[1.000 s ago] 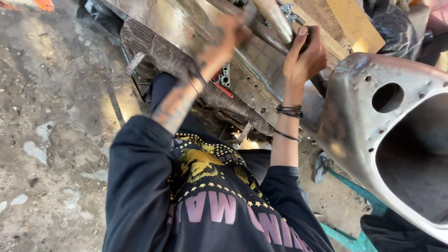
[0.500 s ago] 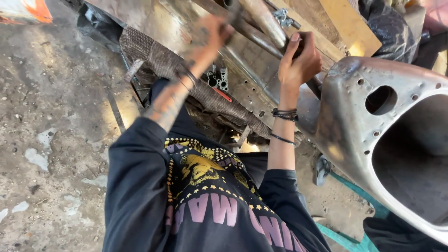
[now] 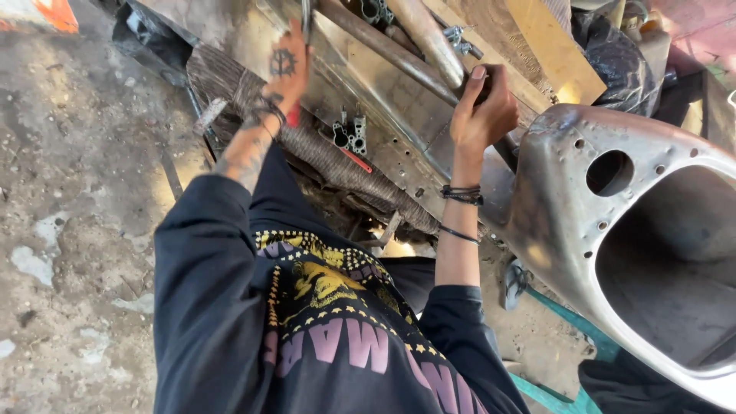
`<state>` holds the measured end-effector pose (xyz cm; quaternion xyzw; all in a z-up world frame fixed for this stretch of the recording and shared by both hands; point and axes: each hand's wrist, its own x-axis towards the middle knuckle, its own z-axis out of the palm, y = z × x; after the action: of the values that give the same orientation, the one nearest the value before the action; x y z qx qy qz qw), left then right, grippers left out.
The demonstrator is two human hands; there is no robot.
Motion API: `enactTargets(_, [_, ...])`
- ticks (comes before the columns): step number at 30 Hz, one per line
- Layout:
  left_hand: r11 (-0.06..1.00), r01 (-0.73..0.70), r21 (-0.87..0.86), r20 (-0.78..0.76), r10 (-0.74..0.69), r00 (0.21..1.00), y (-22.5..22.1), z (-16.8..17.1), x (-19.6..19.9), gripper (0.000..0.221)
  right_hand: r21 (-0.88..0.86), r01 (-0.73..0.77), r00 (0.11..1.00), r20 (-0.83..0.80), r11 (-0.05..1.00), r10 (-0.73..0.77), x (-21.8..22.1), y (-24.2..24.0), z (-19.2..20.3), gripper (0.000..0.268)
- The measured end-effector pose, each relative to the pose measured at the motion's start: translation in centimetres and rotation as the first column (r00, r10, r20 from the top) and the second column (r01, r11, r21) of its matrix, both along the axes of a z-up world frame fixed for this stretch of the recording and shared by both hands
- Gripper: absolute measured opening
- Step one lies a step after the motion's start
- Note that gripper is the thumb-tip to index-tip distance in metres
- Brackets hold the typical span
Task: Cleaning and inspecting motorcycle components, including the carburetor and the frame, using hands and a brush.
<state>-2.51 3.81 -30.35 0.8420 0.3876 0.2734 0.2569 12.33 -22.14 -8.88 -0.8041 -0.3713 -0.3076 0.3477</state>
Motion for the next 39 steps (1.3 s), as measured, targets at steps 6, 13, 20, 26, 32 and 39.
enactTargets(6, [0.980, 0.111, -0.166, 0.397, -0.037, 0.917, -10.0, 7.6, 3.1, 0.011, -0.012, -0.041, 0.999, 0.020, 0.999, 0.041, 0.7, 0.1, -0.6, 0.069])
enactTargets(13, [0.988, 0.155, -0.005, 0.321, -0.145, 0.936, -15.0, 10.5, 5.3, 0.017, 0.019, -0.045, 0.998, 0.037, 0.999, 0.045, 0.1, 0.3, -0.4, 0.067])
enactTargets(20, [0.982, -0.175, 0.076, 0.253, 0.151, 0.956, -3.3, 3.1, 6.0, 0.039, 0.017, -0.013, 0.999, 0.031, 1.000, 0.012, 0.1, 0.3, -0.4, 0.069])
enactTargets(26, [0.991, -0.085, -0.108, 0.043, 0.090, 0.995, -7.9, 6.8, 6.8, 0.033, 0.017, 0.011, 0.999, 0.053, 1.000, -0.012, -0.5, 0.3, 0.1, 0.068])
enactTargets(32, [0.966, 0.227, -0.124, 0.453, -0.148, 0.879, -21.8, 13.2, 7.9, 0.026, -0.117, 0.001, 0.998, -0.062, 0.993, -0.008, 0.3, -0.7, -0.3, 0.046])
enactTargets(39, [0.975, 0.115, -0.191, 0.457, -0.015, 0.889, -11.1, 9.4, 5.6, 0.012, 0.002, -0.031, 0.998, 0.052, 1.000, 0.031, 0.6, 0.2, -0.9, 0.074])
